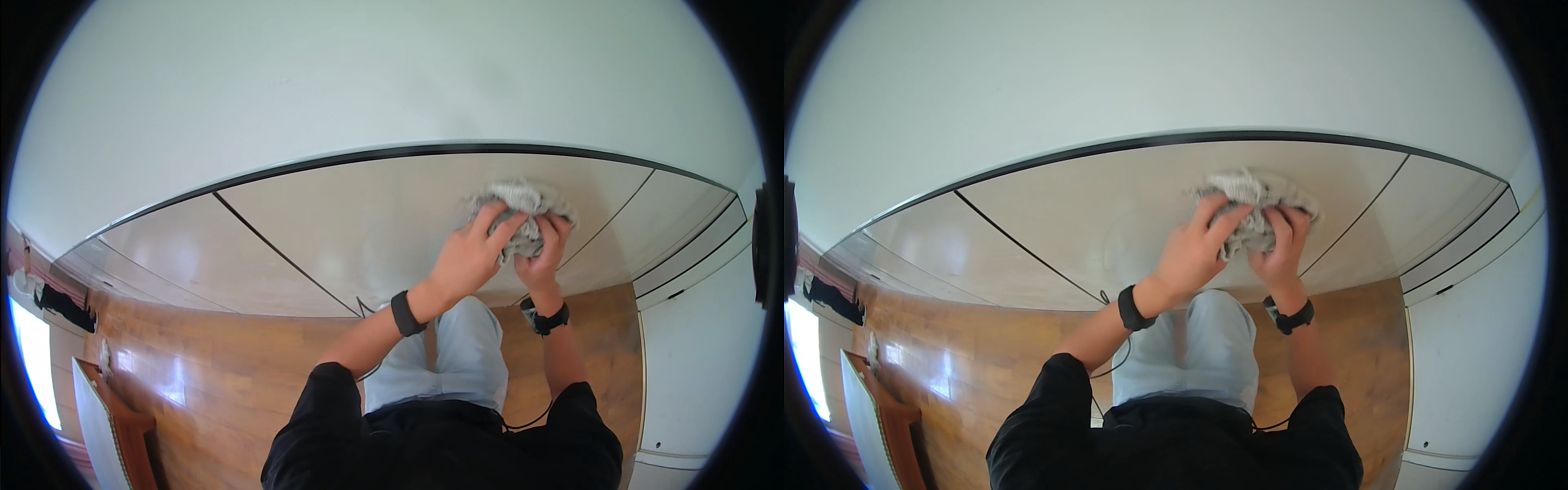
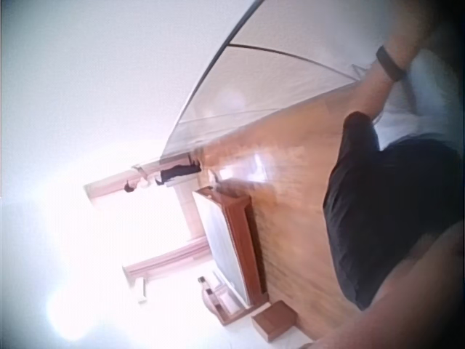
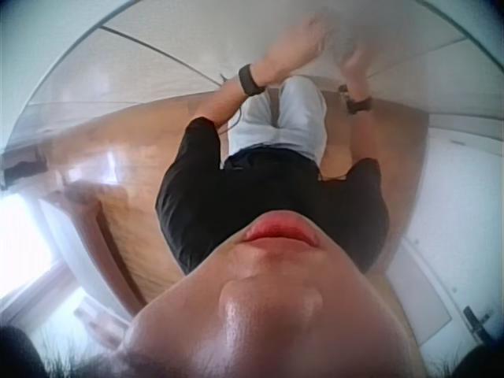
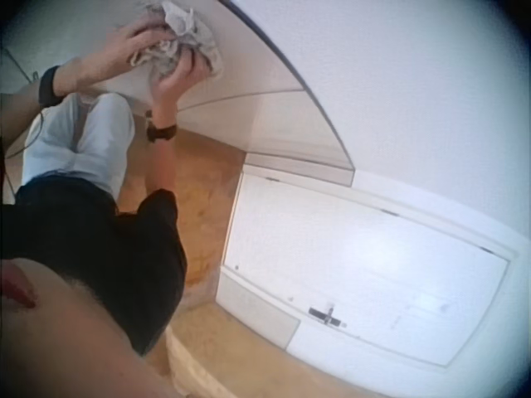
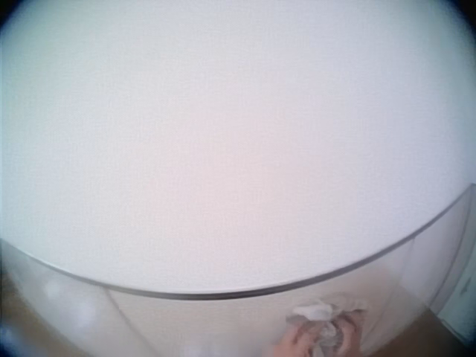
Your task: The person wipes various surfaces including a wooden board, a white door, and a white cabinet with a grey cloth.
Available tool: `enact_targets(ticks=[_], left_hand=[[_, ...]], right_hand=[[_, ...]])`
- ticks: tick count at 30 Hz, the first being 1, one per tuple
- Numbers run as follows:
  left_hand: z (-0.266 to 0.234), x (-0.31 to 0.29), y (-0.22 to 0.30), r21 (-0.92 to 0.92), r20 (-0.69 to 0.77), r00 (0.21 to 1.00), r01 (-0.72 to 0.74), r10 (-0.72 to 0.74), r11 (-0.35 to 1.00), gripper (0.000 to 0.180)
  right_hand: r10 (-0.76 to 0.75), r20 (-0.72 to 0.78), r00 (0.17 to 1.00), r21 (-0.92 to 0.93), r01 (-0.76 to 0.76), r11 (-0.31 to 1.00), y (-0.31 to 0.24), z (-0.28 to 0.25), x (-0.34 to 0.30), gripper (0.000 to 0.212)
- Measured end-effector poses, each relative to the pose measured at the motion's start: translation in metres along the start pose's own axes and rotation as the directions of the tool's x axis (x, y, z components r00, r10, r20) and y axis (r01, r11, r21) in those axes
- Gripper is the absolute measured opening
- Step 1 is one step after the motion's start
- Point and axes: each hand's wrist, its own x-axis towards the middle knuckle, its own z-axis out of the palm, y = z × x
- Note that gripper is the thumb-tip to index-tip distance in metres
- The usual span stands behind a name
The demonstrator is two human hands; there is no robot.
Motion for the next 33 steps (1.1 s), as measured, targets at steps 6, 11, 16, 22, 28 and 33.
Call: enact_targets(ticks=[6, 11, 16, 22, 28, 33], left_hand=[[-0.061, 0.024, 0.006, 0.096, -0.416, 0.897, -0.121, 0.151, 0.988, 0.068], [-0.096, -0.004, -0.013, 0.113, -0.487, 0.871, -0.002, 0.058, 0.994, 0.053], [-0.146, -0.045, -0.045, 0.334, -0.565, 0.818, 0.107, 0.108, 0.936, 0.045], [-0.179, -0.061, -0.052, 0.236, -0.624, 0.778, 0.274, -0.07, 0.932, 0.038], [-0.167, -0.033, -0.021, 0.461, -0.49, 0.871, 0.236, 0.024, 0.855, 0.034], [-0.124, 0.009, -0.003, 0.471, -0.412, 0.901, 0.081, 0.138, 0.878, 0.033]], right_hand=[[-0.099, -0.045, 0.994, -0.056, 0.096, 0.994, -0.059, 0.009, 0.095, 0.05], [-0.165, 0.128, 0.978, 0.065, 0.158, 0.985, -0.093, 0.031, 0.111, 0.057], [-0.273, 0.206, 0.94, 0.228, 0.225, 0.947, -0.147, 0.069, 0.134, 0.056], [-0.255, 0.13, 0.958, 0.365, 0.193, 0.911, -0.178, 0.101, 0.137, 0.049], [-0.26, 0.067, 0.963, 0.385, 0.215, 0.897, -0.148, 0.081, 0.134, 0.041], [-0.173, 0.137, 0.975, 0.273, 0.131, 0.953, -0.102, 0.029, 0.134, 0.038]])
